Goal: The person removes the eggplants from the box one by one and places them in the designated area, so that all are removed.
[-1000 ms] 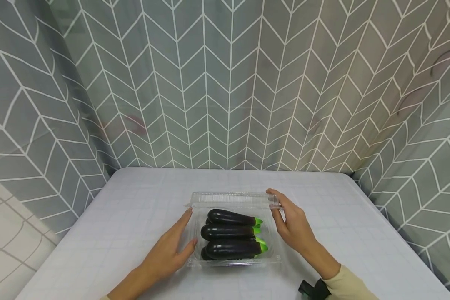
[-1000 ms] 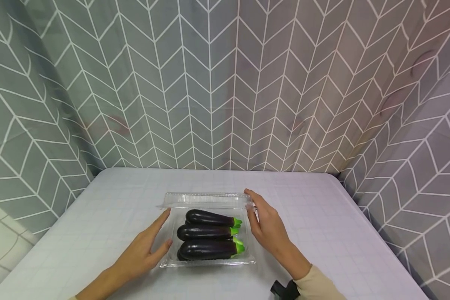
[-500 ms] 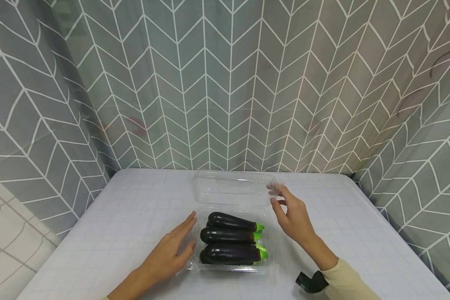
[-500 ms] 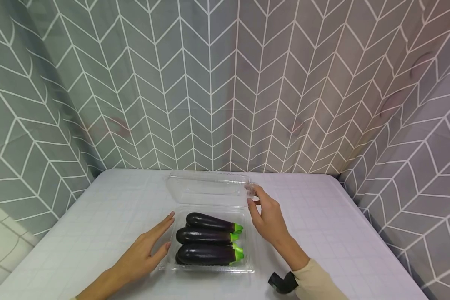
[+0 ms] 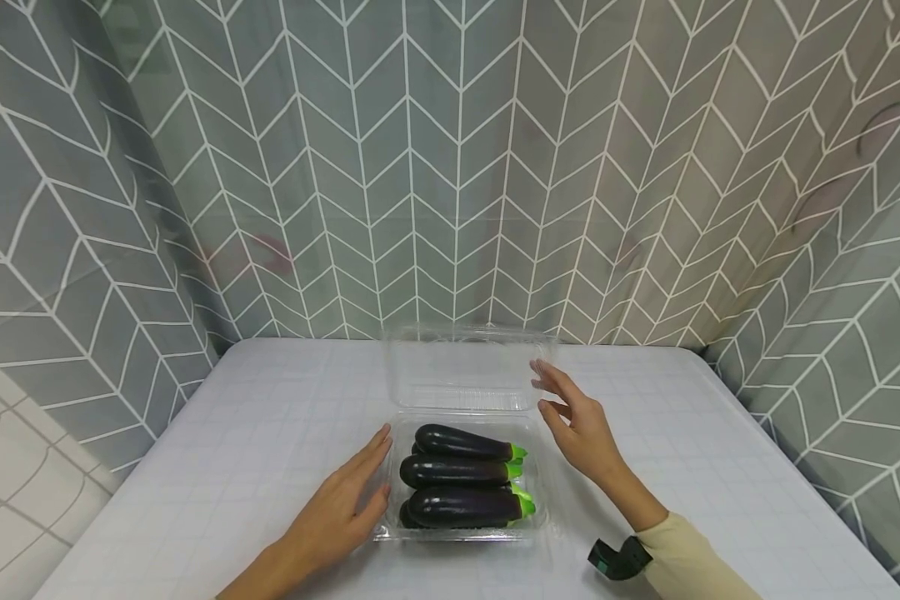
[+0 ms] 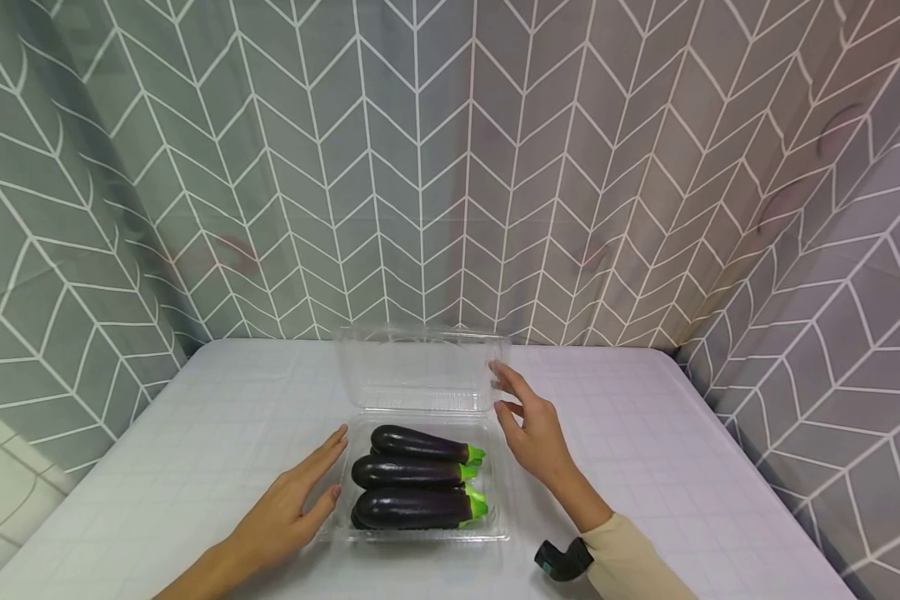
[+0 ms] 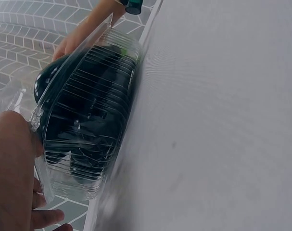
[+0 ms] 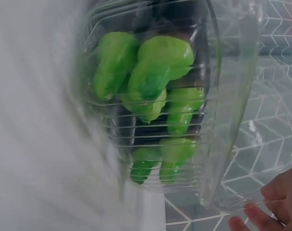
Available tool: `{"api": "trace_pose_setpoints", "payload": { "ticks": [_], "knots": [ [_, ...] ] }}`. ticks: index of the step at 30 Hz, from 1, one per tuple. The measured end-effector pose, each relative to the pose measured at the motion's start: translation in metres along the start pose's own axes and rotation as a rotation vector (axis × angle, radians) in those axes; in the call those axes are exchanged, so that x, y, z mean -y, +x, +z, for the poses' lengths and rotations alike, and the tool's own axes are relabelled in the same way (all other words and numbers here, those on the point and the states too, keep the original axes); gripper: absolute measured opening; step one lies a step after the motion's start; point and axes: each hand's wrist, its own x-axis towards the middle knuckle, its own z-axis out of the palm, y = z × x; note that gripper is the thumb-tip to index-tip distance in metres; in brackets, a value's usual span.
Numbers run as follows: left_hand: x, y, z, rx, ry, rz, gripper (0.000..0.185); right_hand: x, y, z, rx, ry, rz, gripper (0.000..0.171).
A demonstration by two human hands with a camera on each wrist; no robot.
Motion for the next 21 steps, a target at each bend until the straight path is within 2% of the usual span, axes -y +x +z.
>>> {"api": "trace_pose_setpoints", "payload": {
  "ticks": [8,14,21],
  "knots": [
    [0.0,-0.001,0.001,0.01,-0.01,-0.022,0.059,0.002,0.001,0.002,0.043,0.114,0.088,0.054],
    [-0.001,-0.002,0.002,0.004,-0.006,-0.02,0.06,-0.006,0.0,0.007,0.086,0.236,0.144,0.068],
    [-0.001,-0.002,0.002,0.0,-0.006,-0.018,0.059,-0.012,0.001,0.012,0.138,0.251,0.176,0.084]
  ]
}}
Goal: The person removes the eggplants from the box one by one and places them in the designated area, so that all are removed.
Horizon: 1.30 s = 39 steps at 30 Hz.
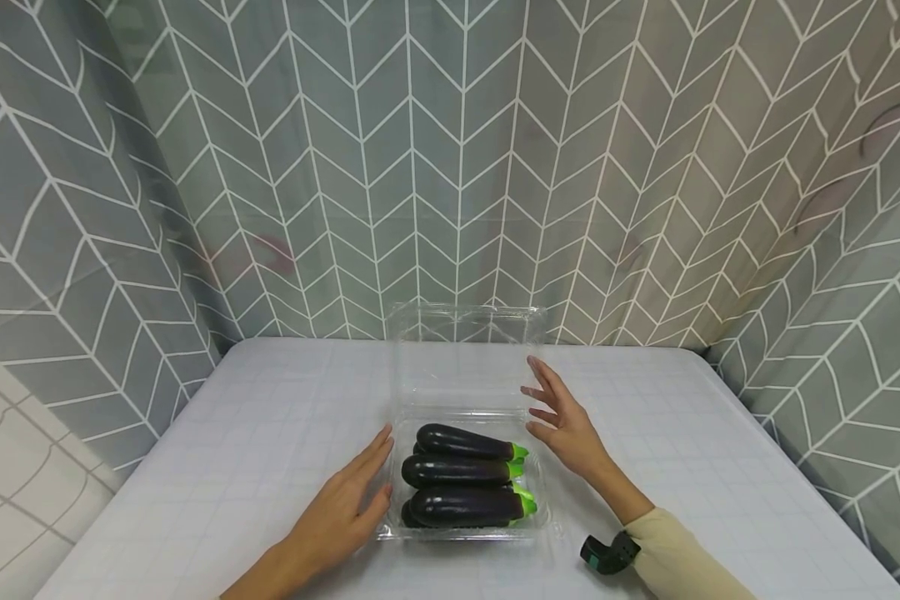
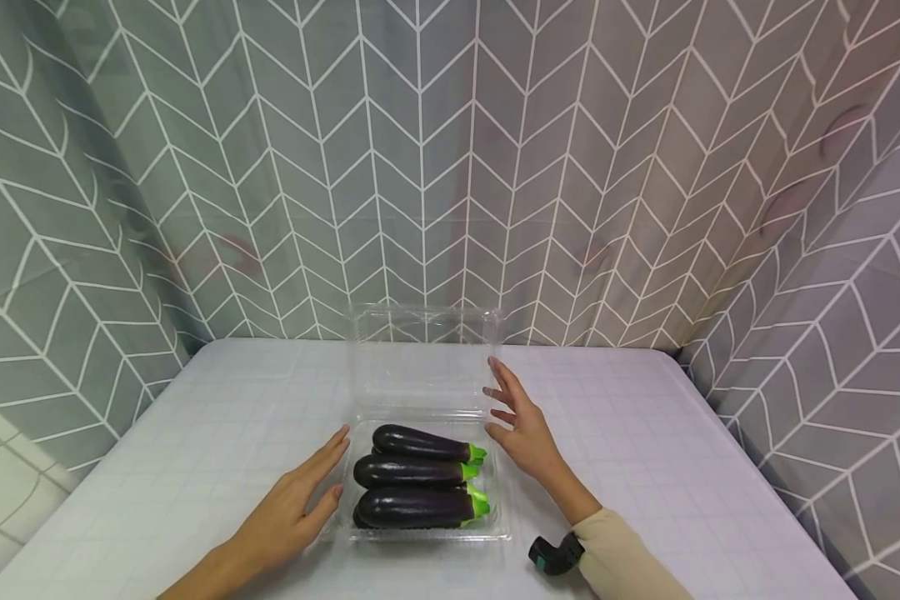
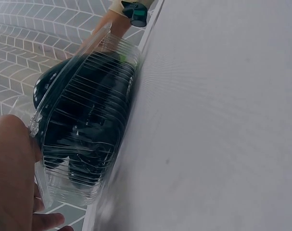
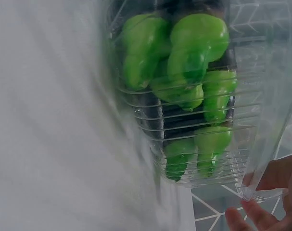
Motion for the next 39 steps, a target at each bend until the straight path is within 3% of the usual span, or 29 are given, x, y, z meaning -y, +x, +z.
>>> {"api": "trace_pose_setpoints", "payload": {
  "ticks": [9,25,31,39],
  "knots": [
    [-0.002,0.001,0.0,0.01,0.001,-0.006,0.06,-0.005,0.002,-0.001,0.026,0.043,0.001,0.087],
    [-0.004,0.0,0.0,0.014,-0.007,-0.012,0.058,-0.016,0.001,-0.001,0.043,0.17,0.111,0.076],
    [-0.005,0.0,0.0,0.011,-0.01,-0.019,0.059,-0.035,-0.002,-0.001,0.039,0.189,0.139,0.073],
    [-0.004,-0.001,-0.001,0.021,-0.016,-0.016,0.059,-0.016,-0.003,0.0,0.048,0.17,0.215,0.068]
  ]
}}
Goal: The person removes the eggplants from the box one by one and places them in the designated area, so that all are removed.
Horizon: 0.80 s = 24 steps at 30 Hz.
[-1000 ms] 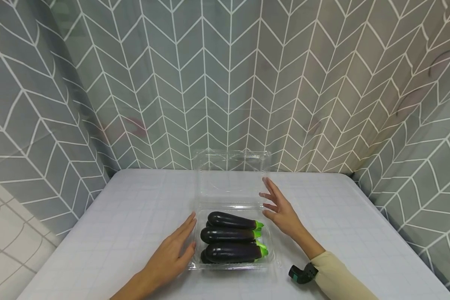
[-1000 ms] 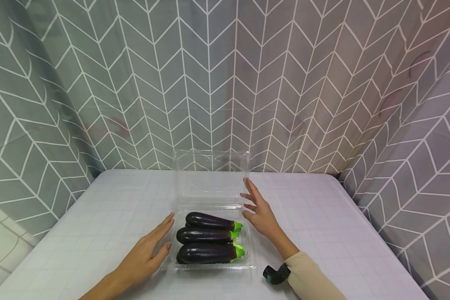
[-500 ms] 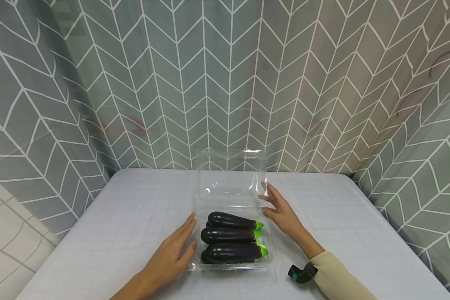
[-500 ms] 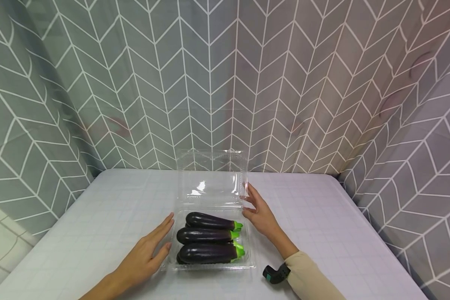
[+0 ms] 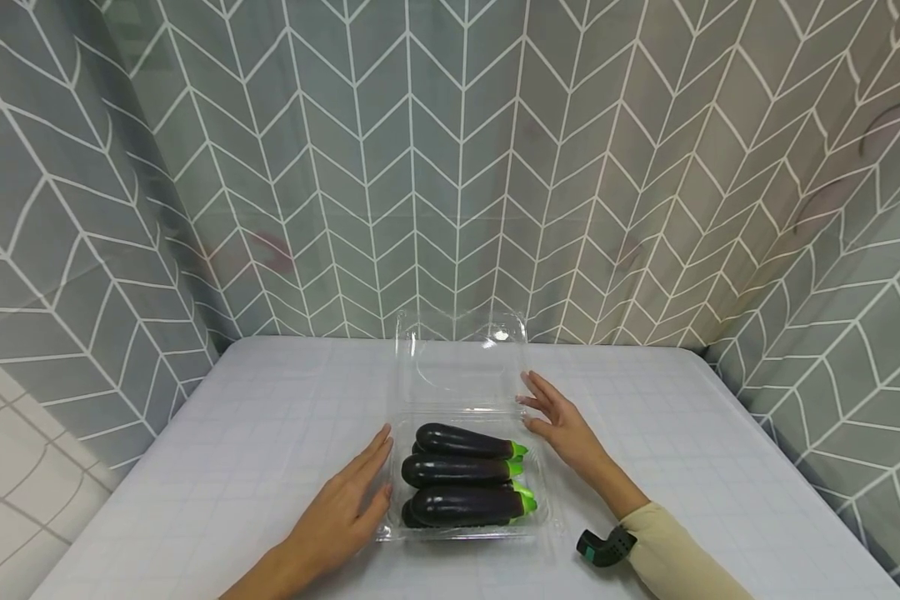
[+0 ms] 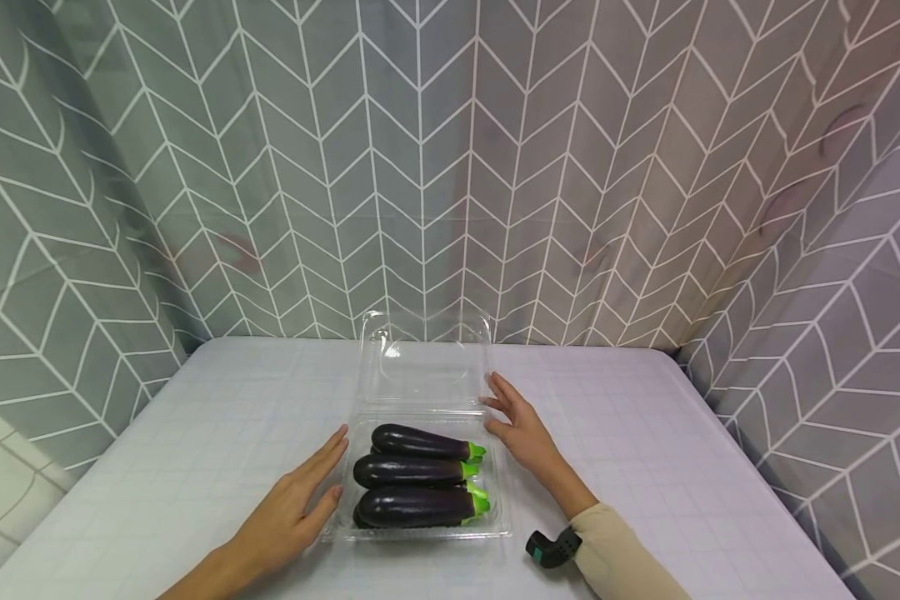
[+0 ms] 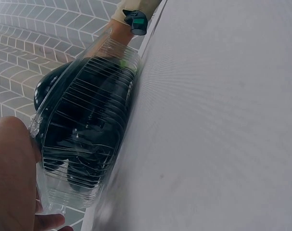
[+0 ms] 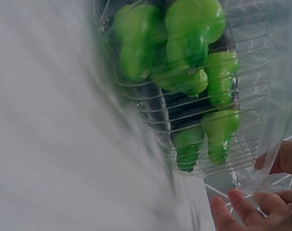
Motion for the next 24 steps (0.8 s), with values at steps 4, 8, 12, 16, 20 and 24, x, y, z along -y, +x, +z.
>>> {"api": "trace_pose_setpoints", "payload": {
  "ticks": [4,8,12,16,20,24],
  "knots": [
    [0.0,0.0,0.0,-0.002,-0.002,0.005,0.059,-0.003,0.0,-0.001,-0.013,-0.029,0.02,0.065],
    [0.001,0.0,0.0,0.004,-0.007,0.003,0.058,-0.017,0.001,-0.003,-0.025,-0.035,0.032,0.064],
    [0.001,0.001,0.0,-0.005,-0.014,0.005,0.058,-0.03,0.002,-0.006,-0.031,-0.009,0.06,0.065],
    [0.002,0.001,0.001,-0.016,-0.024,-0.001,0.058,-0.033,0.002,-0.006,-0.027,0.047,0.08,0.065],
    [0.004,0.002,0.001,-0.014,-0.06,-0.003,0.058,-0.032,0.001,-0.006,-0.026,0.083,0.107,0.063],
    [0.006,0.001,0.002,-0.028,-0.104,0.022,0.058,-0.031,0.0,-0.006,-0.012,0.115,0.142,0.061]
  ]
}}
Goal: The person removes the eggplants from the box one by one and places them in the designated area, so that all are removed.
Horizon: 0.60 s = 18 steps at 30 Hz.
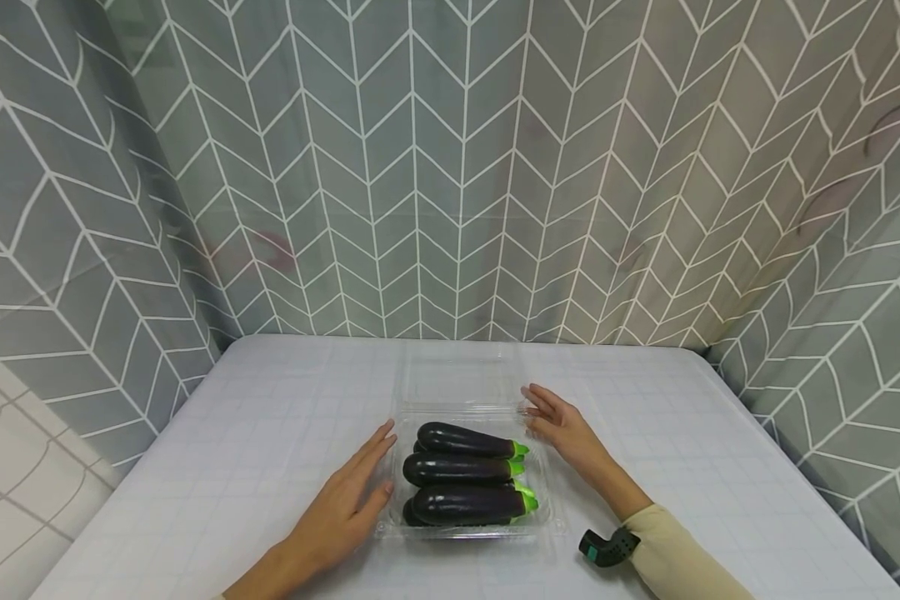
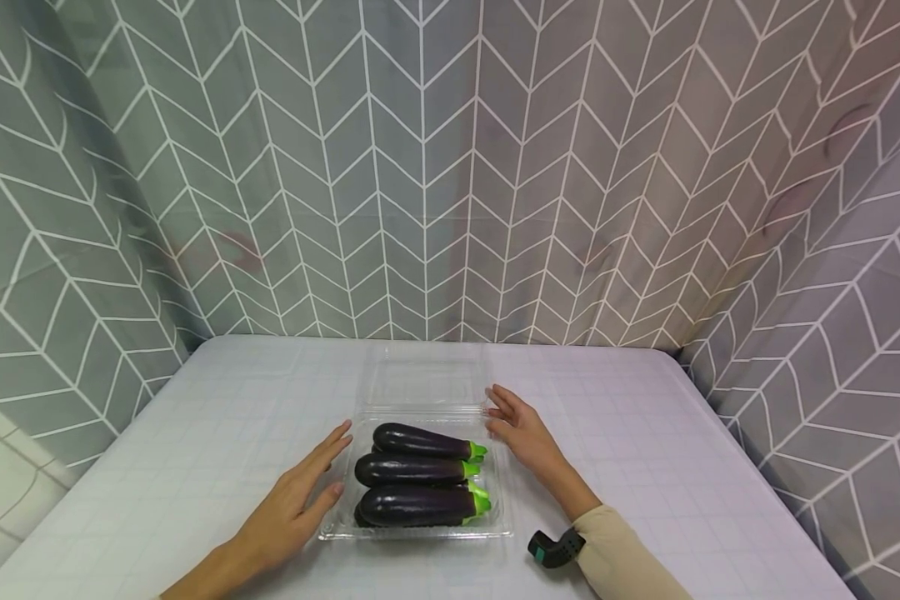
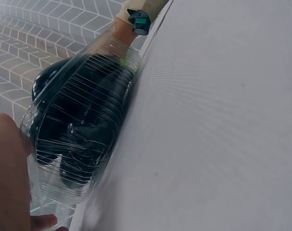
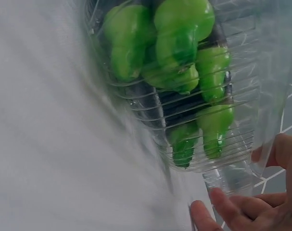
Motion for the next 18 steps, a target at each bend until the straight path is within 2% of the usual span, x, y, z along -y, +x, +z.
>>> {"api": "trace_pose_setpoints", "payload": {
  "ticks": [2,5,8,11,14,18],
  "knots": [
    [0.001,0.0,0.001,-0.011,-0.024,0.022,0.057,0.0,-0.001,-0.001,-0.004,-0.031,0.005,0.061],
    [0.001,0.001,0.001,-0.021,-0.057,0.043,0.054,0.003,-0.002,-0.002,-0.069,-0.22,-0.06,0.058],
    [0.001,0.002,0.001,-0.025,-0.067,0.053,0.053,0.018,-0.007,0.002,-0.184,-0.451,-0.201,0.054],
    [0.002,0.002,0.002,-0.024,-0.062,0.055,0.053,0.044,-0.016,0.013,-0.232,-0.551,-0.367,0.047],
    [0.003,0.002,0.002,-0.019,-0.063,0.059,0.053,0.07,-0.027,0.027,-0.17,-0.555,-0.487,0.04],
    [0.003,0.002,0.003,-0.015,-0.063,0.063,0.053,0.085,-0.038,0.045,-0.031,-0.504,-0.589,0.034]
  ]
}}
